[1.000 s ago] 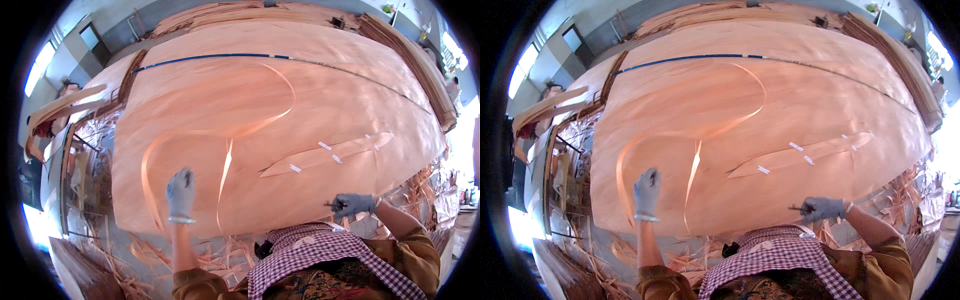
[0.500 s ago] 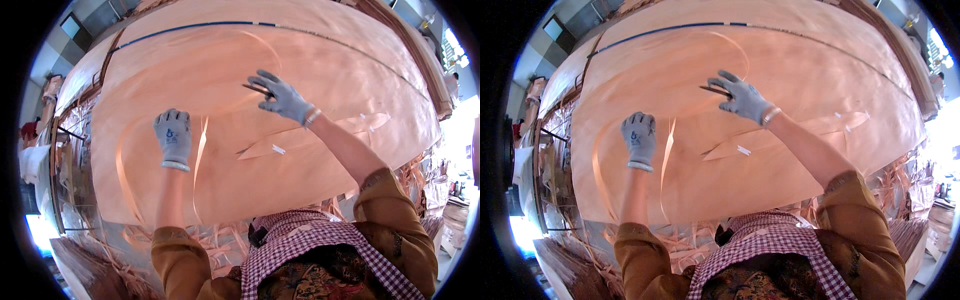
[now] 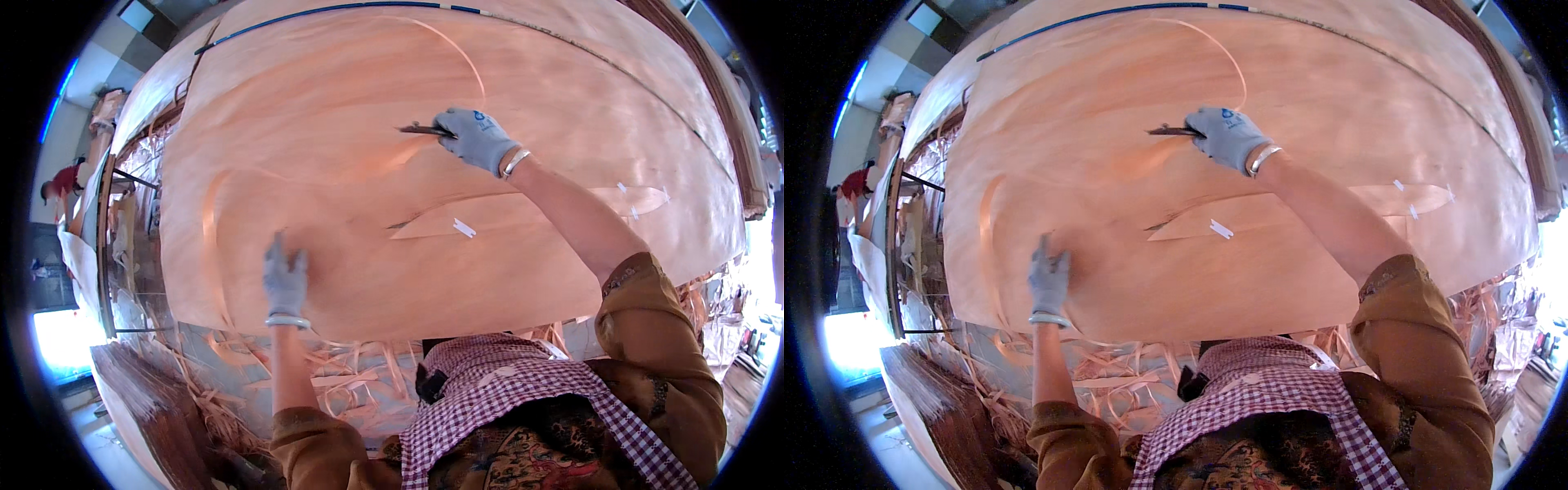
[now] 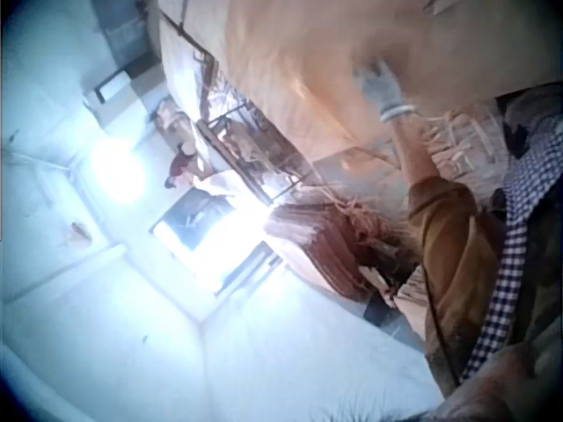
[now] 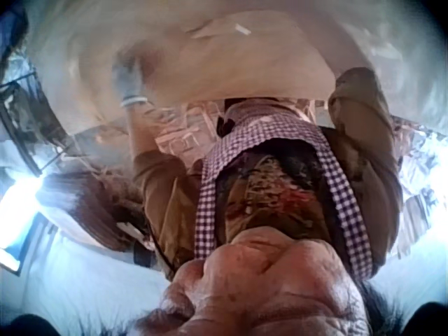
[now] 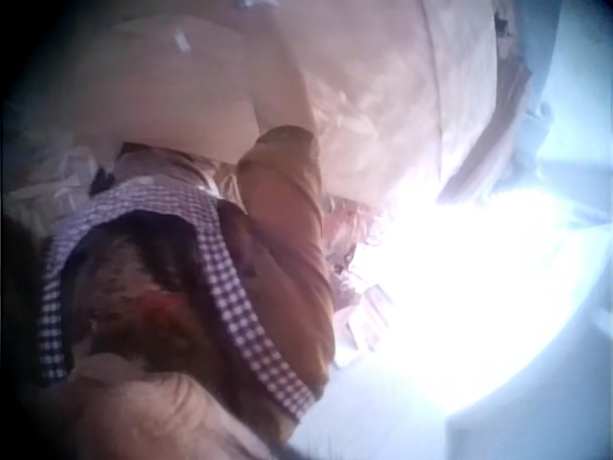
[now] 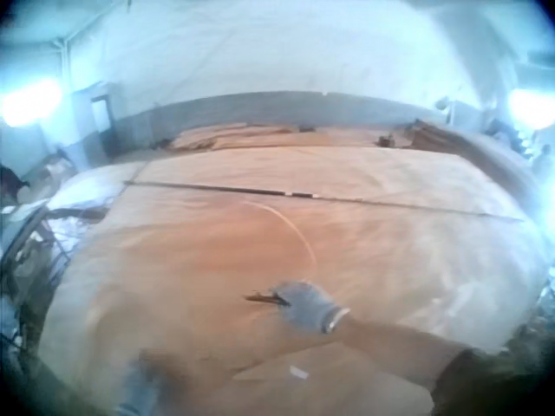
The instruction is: The person cuts a thin sheet of wood veneer using a hand knife, following a blue guide rod and applying white tape to the sheet.
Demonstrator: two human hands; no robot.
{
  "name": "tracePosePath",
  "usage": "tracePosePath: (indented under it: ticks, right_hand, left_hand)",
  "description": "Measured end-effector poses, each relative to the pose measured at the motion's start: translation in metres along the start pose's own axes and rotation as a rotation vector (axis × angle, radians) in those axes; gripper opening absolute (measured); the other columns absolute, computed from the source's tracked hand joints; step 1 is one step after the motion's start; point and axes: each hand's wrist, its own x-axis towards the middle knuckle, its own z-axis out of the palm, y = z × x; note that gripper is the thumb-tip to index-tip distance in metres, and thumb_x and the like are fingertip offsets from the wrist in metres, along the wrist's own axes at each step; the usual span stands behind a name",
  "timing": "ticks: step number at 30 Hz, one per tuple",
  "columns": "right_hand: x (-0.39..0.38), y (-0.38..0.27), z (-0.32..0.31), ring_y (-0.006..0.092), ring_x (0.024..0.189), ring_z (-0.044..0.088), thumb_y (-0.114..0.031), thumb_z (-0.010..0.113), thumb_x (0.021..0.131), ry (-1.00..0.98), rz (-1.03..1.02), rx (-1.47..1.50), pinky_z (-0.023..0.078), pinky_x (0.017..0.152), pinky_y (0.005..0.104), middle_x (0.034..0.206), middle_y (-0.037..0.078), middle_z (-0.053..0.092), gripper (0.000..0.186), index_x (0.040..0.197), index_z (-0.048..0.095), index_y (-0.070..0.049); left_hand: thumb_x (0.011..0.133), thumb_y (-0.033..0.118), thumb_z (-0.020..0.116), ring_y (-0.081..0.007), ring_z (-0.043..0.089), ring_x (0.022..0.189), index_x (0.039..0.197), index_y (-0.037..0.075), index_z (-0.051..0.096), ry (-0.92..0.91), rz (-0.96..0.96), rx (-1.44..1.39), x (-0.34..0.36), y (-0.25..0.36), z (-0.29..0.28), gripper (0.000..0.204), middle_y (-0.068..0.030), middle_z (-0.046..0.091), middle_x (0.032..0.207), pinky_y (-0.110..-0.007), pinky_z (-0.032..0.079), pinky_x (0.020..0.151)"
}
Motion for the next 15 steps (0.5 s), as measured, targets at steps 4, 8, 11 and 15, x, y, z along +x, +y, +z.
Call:
tracePosePath:
  ticks: [4,8,11,15]
  right_hand:
    - [-0.017,0.015,0.003,0.0326,0.09,0.06,-0.013,0.052,0.084,0.02,-0.038,-0.103,0.049,0.071,0.0421,0.093,0.012,0.058,0.017,0.101,0.053,-0.01]
    - [-0.048,0.028,-0.002,0.0302,0.087,0.062,-0.01,0.051,0.084,-0.059,-0.019,-0.302,0.051,0.065,0.04,0.094,0.01,0.057,0.02,0.104,0.053,-0.013]
    - [-0.067,0.019,0.003,0.0275,0.085,0.063,-0.009,0.051,0.085,-0.114,-0.087,-0.418,0.053,0.062,0.0373,0.099,0.006,0.057,0.021,0.104,0.054,-0.016]
    - [-0.084,0.017,0.008,0.0258,0.086,0.063,-0.009,0.051,0.085,-0.166,-0.098,-0.391,0.054,0.064,0.0357,0.103,0.003,0.056,0.02,0.102,0.056,-0.018]
  left_hand:
    - [0.087,0.021,0.057,-0.0321,0.049,0.118,0.132,-0.001,0.043,0.479,-0.7,-0.025,-0.008,-0.126,-0.038,0.052,-0.0204,0.049,0.13,-0.039,0.042,0.095]
    - [0.085,0.012,0.058,-0.0269,0.056,0.109,0.135,0.005,0.042,0.084,-0.26,-0.043,-0.008,-0.028,-0.044,0.053,-0.0168,0.045,0.134,-0.034,0.049,0.083]
    - [0.082,0.004,0.059,-0.0256,0.059,0.103,0.136,0.013,0.043,0.145,0.15,-0.188,0.0,0.074,-0.016,0.057,-0.0133,0.044,0.136,-0.03,0.051,0.076]
    - [0.082,0.003,0.057,-0.0275,0.055,0.111,0.135,0.016,0.044,0.048,0.248,-0.166,0.027,0.119,0.005,0.056,-0.0126,0.043,0.137,-0.035,0.051,0.081]
